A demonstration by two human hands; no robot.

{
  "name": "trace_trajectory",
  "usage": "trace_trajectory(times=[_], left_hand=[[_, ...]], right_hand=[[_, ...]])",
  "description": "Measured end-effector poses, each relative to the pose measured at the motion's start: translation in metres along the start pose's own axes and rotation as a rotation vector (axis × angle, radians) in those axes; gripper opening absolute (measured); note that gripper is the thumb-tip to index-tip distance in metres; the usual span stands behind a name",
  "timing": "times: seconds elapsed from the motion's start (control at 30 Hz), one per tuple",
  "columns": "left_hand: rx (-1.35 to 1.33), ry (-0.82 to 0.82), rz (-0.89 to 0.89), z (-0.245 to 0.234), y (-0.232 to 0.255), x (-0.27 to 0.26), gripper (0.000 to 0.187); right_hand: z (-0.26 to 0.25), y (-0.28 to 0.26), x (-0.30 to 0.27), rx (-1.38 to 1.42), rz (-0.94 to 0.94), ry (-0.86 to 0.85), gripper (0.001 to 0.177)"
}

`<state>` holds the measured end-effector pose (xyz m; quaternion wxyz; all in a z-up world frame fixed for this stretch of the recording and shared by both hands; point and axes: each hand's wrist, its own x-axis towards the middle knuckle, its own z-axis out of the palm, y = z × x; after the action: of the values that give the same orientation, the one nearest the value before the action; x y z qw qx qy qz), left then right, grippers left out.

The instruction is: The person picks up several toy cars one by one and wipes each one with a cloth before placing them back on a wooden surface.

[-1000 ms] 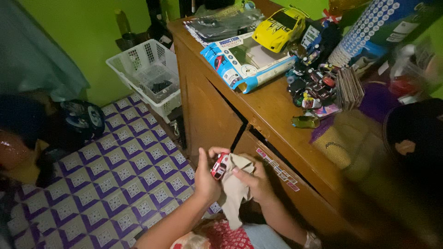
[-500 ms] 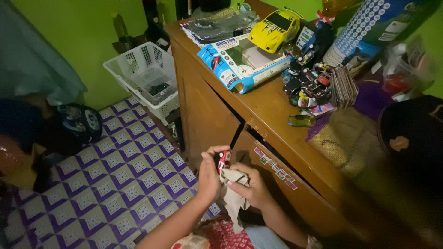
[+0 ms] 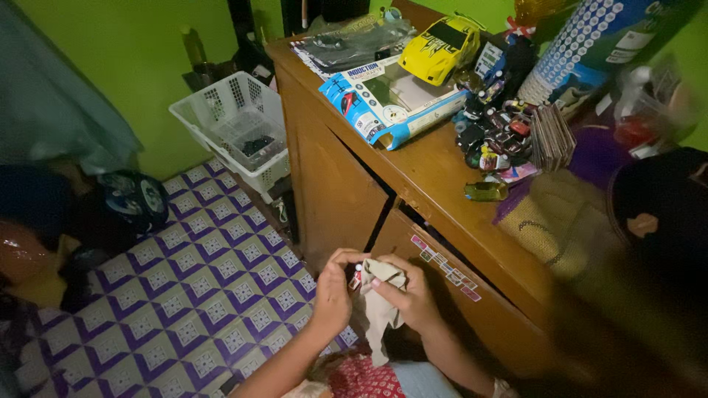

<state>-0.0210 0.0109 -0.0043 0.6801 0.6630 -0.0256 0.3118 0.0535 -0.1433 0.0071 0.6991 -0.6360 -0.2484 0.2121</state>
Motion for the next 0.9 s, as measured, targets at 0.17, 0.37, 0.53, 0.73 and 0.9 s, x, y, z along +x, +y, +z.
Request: trace_trajectory(times=[0.17, 0.37, 0.53, 0.73, 0.9], left_hand=[[0.206, 0.032, 0.046, -0.009, 0.012, -0.002, 0.065], [0.27, 0.063, 0.075, -0.016, 0.026, -0.004, 0.064], [0.312, 0.024, 0.097, -0.018, 0.036, -0.004, 0.064], [0.325, -0.096, 0.094, -0.016, 0.044, -0.004, 0.061], [0.458, -0.166, 0.108, -0.011, 0.055, -0.003, 0.049]], right_hand=[[0.015, 0.009, -0.005, 0.005, -0.001, 0.0, 0.025], [0.026, 0.009, -0.01, 0.017, 0.04, -0.079, 0.028], [0.028, 0.015, -0.02, -0.008, 0.036, -0.154, 0.029], [0.022, 0.025, -0.021, -0.041, 0.054, -0.03, 0.03], [0.012, 0.029, -0.022, 0.101, 0.094, 0.001, 0.031]])
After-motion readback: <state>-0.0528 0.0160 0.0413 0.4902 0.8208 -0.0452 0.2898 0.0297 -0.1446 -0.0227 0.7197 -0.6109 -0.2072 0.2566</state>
